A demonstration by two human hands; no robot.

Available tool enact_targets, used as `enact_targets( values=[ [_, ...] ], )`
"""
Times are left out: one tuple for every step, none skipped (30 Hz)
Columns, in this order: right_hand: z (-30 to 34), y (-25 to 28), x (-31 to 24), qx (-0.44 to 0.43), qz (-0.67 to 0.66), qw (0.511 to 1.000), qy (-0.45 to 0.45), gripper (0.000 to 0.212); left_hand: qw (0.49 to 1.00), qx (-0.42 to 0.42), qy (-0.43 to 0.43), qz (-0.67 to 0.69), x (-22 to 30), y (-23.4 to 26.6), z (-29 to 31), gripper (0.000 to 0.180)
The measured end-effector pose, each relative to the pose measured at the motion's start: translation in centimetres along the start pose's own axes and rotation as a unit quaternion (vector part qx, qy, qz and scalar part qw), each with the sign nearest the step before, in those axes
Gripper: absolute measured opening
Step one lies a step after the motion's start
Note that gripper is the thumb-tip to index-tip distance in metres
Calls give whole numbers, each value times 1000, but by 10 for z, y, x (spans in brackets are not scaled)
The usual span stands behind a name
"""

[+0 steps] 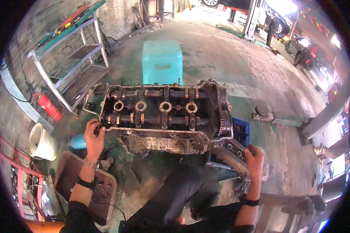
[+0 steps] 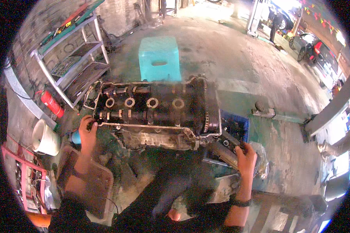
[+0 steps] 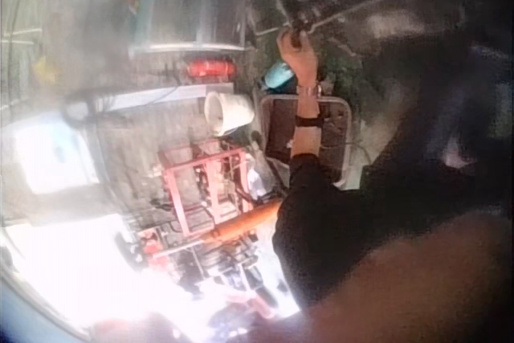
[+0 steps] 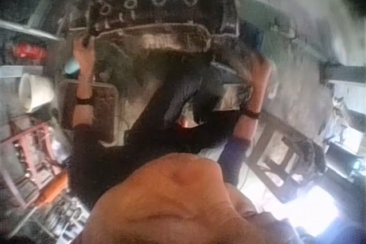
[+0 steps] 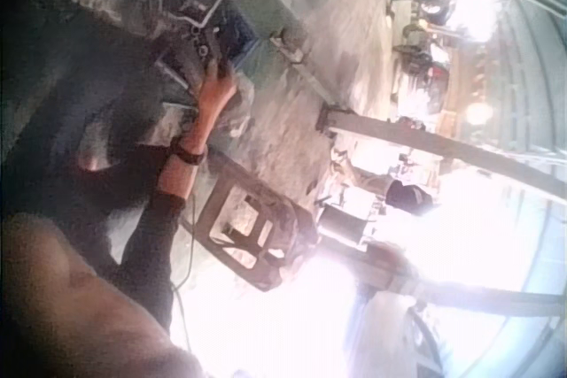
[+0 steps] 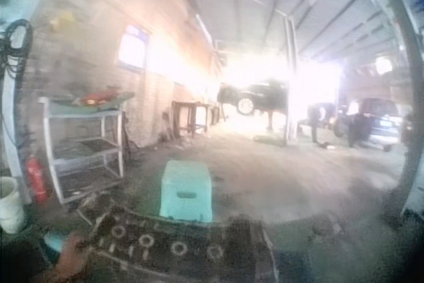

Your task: The person works on a disassembled engine cylinder head, manipulating the camshaft and timing chain by hand. They rotate the camshaft, adjust the chain, and reposition the head on a stand while handling related parts in a blue bin.

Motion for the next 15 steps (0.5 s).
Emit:
enact_targets(
  values=[
    [1, 1, -1, -3, -8, 1000, 5, 34, 1000, 1, -4, -1, 1, 0, 0, 16],
    [2, 1, -4, -3, -14, 1000, 19, 34, 1000, 2, -8, -2, 2, 0, 0, 16],
    [3, 2, -7, 2, -17, 999, 31, 34, 1000, 2, -13, -3, 3, 0, 0, 15],
    [4, 3, -10, 8, -20, 999, 44, 34, 1000, 1, -15, -5, 3, -1, 0, 14],
    [5, 5, -15, 4, 10, 998, 66, 32, 1000, 1, -17, -8, 3, -1, 0, 14],
    [4, 6, -14, 9, 28, 998, 48, 32, 1000, 1, -20, -11, 2, -1, 0, 13],
    [3, 6, -13, 13, 35, 999, 39, 32, 1000, -2, -17, -15, 1, -2, -1, 12],
    [2, 5, -10, 20, 49, 999, 13, 33, 1000, -6, -13, -20, -1, -1, -1, 12],
    [4, 6, -10, -2, -4, 999, 33, 36, 1000, -12, -6, -20, -4, -1, 1, 12],
    [2, 6, -4, 2, -8, 1000, 16, 38, 999, -16, -15, -28, -5, 0, 1, 11],
    [-1, 5, 0, 5, -20, 1000, 17, 40, 999, -17, -23, -27, -7, 0, -1, 11],
    [-2, 5, 5, 12, -36, 999, 12, 42, 999, -17, -36, -22, -8, -1, -1, 11],
    [-2, 4, 10, 13, -30, 999, 12, 43, 999, -24, 6, 47, -15, -2, 0, 10],
    [-3, 4, 14, 16, -29, 999, 7, 45, 999, -23, 7, 42, -18, -4, 1, 10],
    [-4, 6, 18, 26, -23, 999, -15, 46, 999, -19, 0, 44, -20, -4, 1, 10]
  ],
)
Point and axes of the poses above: each hand's wrist, its own z-axis away from the middle knuckle, its own y-axis out of the back of the hand, x = y × z, the point moved 6 cm from there along -z, towards the middle knuckle, and after that the axes turned 6 degrees about -x, right-handed, at the moved point
